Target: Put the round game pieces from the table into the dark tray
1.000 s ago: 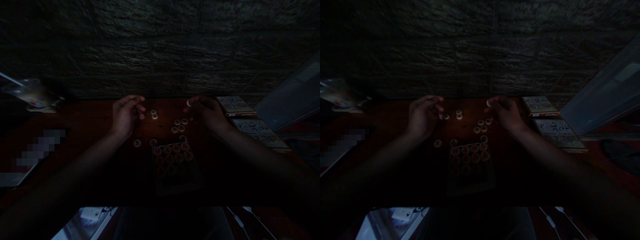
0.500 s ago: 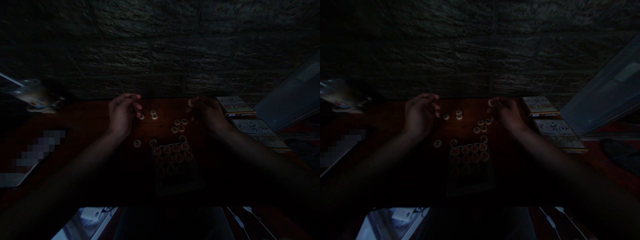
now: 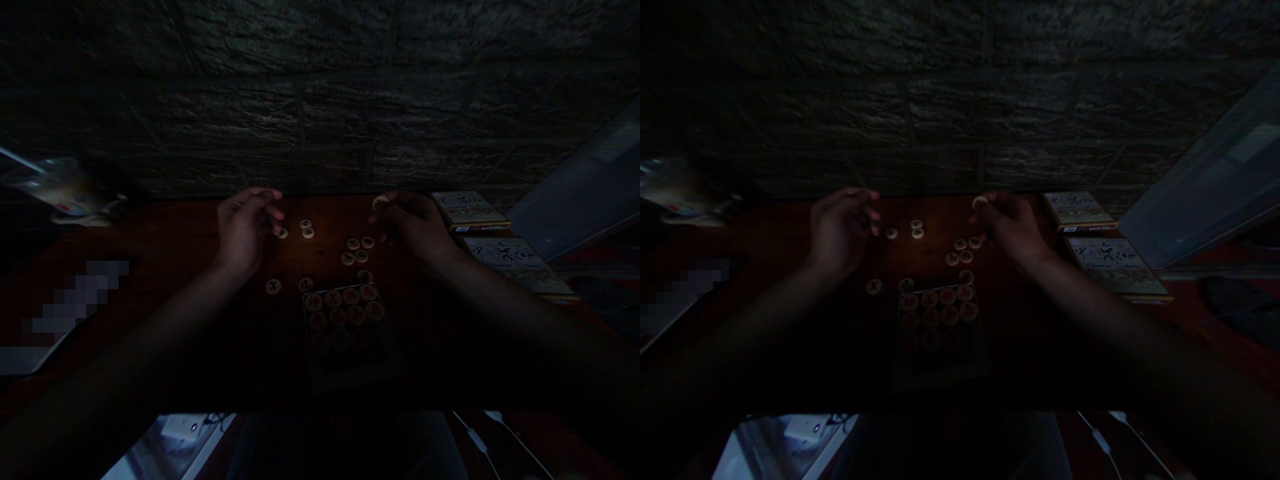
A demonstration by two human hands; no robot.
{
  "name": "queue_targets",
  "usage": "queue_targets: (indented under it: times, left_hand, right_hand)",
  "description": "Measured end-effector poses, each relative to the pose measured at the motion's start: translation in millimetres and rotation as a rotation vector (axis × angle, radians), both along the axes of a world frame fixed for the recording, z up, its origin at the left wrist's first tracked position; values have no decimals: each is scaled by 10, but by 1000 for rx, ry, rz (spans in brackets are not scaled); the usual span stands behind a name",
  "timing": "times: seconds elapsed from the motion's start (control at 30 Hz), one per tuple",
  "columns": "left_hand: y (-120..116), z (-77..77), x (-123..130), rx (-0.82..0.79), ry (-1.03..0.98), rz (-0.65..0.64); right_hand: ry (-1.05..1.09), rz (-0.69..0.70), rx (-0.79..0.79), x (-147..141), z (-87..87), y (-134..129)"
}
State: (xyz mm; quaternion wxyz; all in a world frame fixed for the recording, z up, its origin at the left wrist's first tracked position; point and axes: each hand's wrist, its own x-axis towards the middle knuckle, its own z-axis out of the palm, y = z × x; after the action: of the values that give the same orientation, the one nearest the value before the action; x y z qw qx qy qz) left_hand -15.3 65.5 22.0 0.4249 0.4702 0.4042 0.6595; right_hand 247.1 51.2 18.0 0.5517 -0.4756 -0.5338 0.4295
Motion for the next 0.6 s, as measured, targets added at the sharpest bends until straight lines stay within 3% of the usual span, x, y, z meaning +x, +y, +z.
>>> queue_targets:
  times: [0.6]
  left_hand:
    - [10,-21,8,-2,-30,-16]
  right_hand:
    - [-46,14,16,3,11,1]
